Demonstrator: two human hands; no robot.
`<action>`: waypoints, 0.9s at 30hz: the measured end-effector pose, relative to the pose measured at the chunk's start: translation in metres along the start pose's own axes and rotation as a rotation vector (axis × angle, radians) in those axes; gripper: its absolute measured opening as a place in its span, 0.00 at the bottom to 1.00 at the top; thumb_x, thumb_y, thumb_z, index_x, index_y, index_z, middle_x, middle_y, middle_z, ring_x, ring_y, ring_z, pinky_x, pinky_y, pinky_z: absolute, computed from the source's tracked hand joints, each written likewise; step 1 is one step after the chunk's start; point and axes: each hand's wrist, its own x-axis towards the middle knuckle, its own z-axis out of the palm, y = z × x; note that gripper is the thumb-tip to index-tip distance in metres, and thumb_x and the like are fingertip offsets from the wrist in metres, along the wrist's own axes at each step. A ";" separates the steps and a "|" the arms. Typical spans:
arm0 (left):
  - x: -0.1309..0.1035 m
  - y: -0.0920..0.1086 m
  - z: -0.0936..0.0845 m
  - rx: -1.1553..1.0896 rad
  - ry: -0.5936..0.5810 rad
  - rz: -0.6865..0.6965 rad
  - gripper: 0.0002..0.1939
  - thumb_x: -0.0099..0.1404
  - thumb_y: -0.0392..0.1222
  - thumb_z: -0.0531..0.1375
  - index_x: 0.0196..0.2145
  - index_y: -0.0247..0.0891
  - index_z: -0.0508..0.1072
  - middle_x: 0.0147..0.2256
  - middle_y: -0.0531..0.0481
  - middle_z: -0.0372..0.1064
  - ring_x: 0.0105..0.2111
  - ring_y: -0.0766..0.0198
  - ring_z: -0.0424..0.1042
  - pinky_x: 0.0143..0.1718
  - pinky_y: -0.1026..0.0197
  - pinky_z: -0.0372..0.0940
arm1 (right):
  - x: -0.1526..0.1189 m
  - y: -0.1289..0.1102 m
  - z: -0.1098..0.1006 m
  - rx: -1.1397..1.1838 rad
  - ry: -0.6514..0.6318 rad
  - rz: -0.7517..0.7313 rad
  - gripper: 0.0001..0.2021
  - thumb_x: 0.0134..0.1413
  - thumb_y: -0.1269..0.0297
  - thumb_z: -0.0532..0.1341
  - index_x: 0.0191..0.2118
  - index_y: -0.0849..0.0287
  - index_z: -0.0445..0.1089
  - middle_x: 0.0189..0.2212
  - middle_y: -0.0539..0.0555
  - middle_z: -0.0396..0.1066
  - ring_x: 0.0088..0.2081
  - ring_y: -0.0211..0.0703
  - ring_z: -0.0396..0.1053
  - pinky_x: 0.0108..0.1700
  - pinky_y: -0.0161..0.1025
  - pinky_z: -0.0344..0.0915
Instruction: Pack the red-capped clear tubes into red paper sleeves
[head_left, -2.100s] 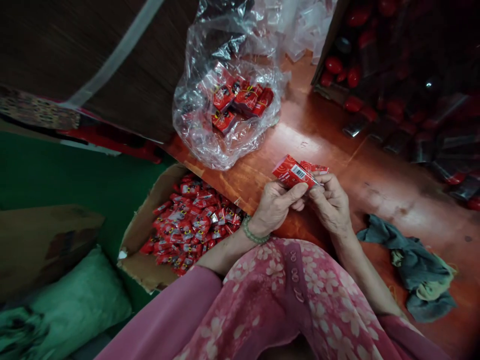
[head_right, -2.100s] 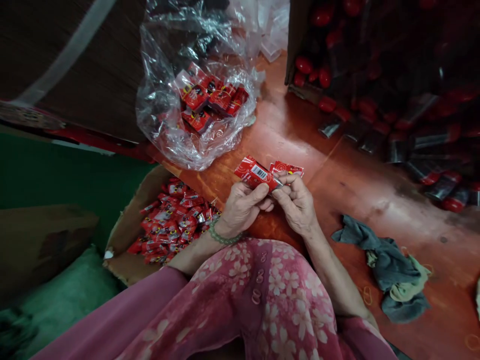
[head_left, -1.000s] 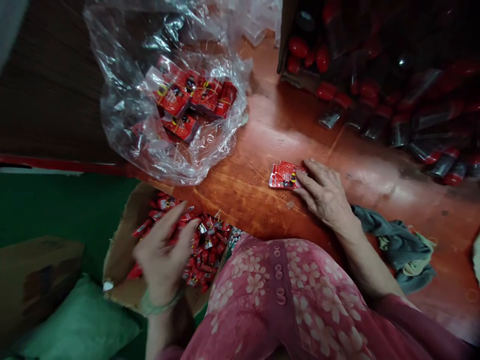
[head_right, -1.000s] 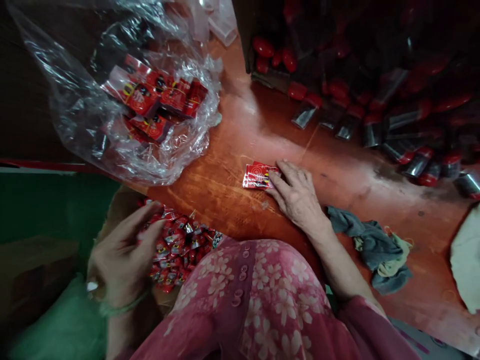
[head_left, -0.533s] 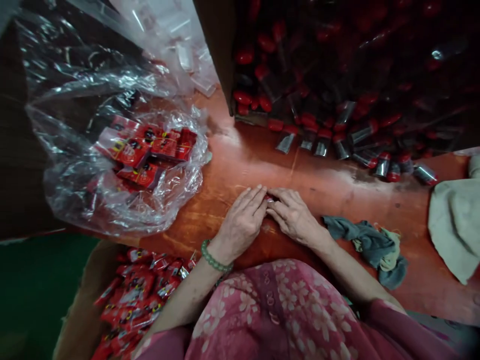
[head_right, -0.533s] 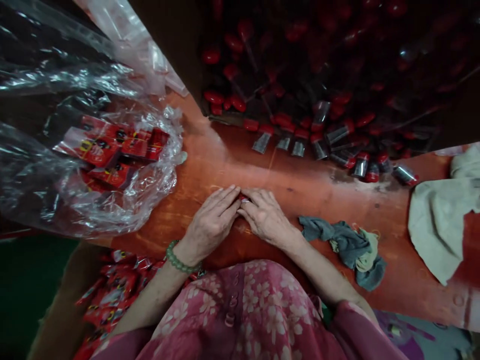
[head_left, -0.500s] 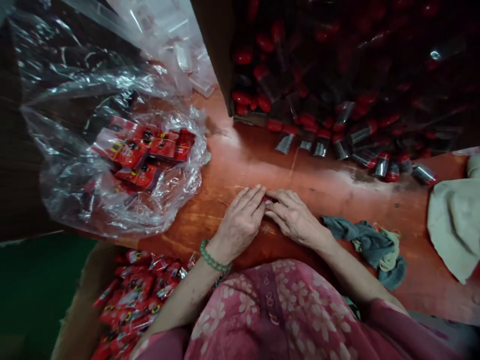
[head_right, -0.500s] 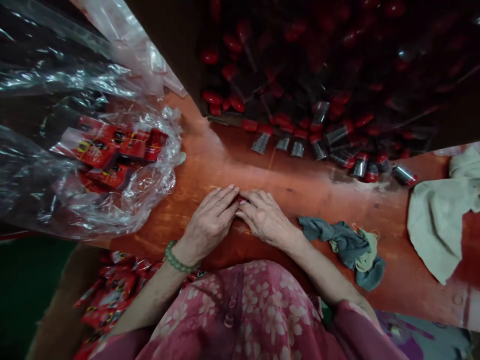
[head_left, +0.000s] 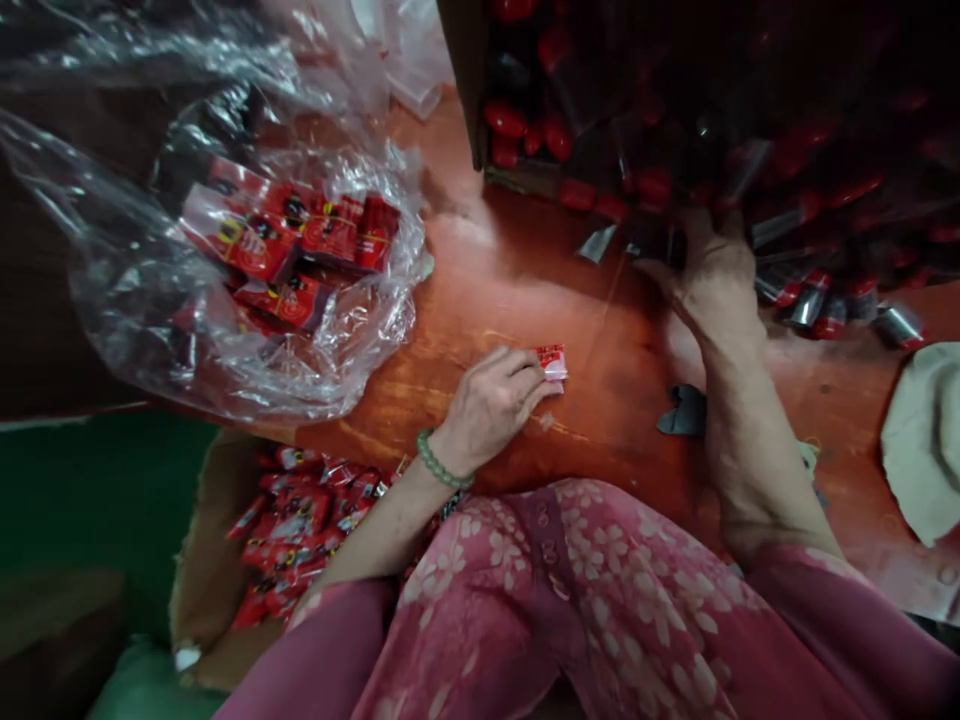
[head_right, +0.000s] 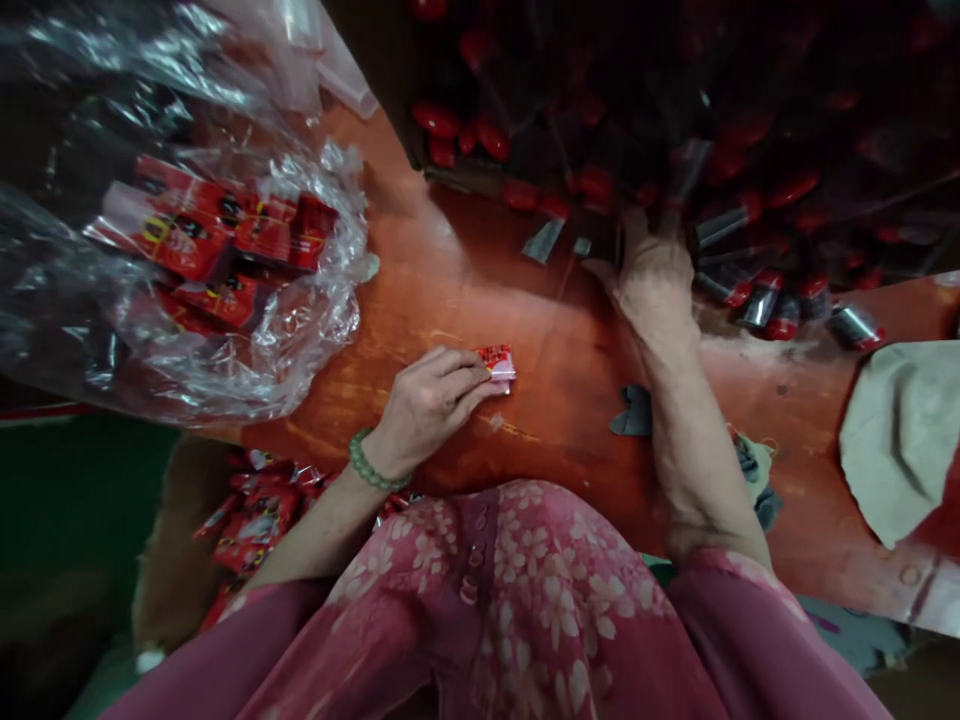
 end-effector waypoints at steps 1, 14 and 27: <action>0.001 -0.001 -0.001 -0.022 -0.015 -0.015 0.15 0.73 0.47 0.59 0.35 0.35 0.79 0.35 0.47 0.77 0.34 0.63 0.72 0.38 0.61 0.68 | 0.001 0.002 0.001 0.055 -0.004 -0.010 0.34 0.57 0.41 0.68 0.64 0.53 0.66 0.57 0.66 0.67 0.51 0.65 0.68 0.52 0.59 0.65; 0.004 0.019 -0.002 0.347 -0.128 -0.046 0.15 0.76 0.35 0.52 0.39 0.34 0.78 0.34 0.43 0.72 0.36 0.56 0.67 0.37 0.55 0.61 | -0.044 -0.008 -0.012 0.422 -0.033 -0.002 0.17 0.59 0.71 0.59 0.53 0.56 0.73 0.42 0.57 0.75 0.42 0.49 0.69 0.48 0.48 0.65; -0.003 0.004 -0.004 0.118 -0.044 -0.014 0.16 0.73 0.48 0.60 0.34 0.34 0.79 0.31 0.48 0.75 0.32 0.63 0.71 0.35 0.60 0.65 | -0.105 -0.066 0.013 0.695 -0.353 -0.324 0.10 0.66 0.59 0.63 0.47 0.58 0.76 0.39 0.55 0.75 0.41 0.47 0.73 0.47 0.44 0.70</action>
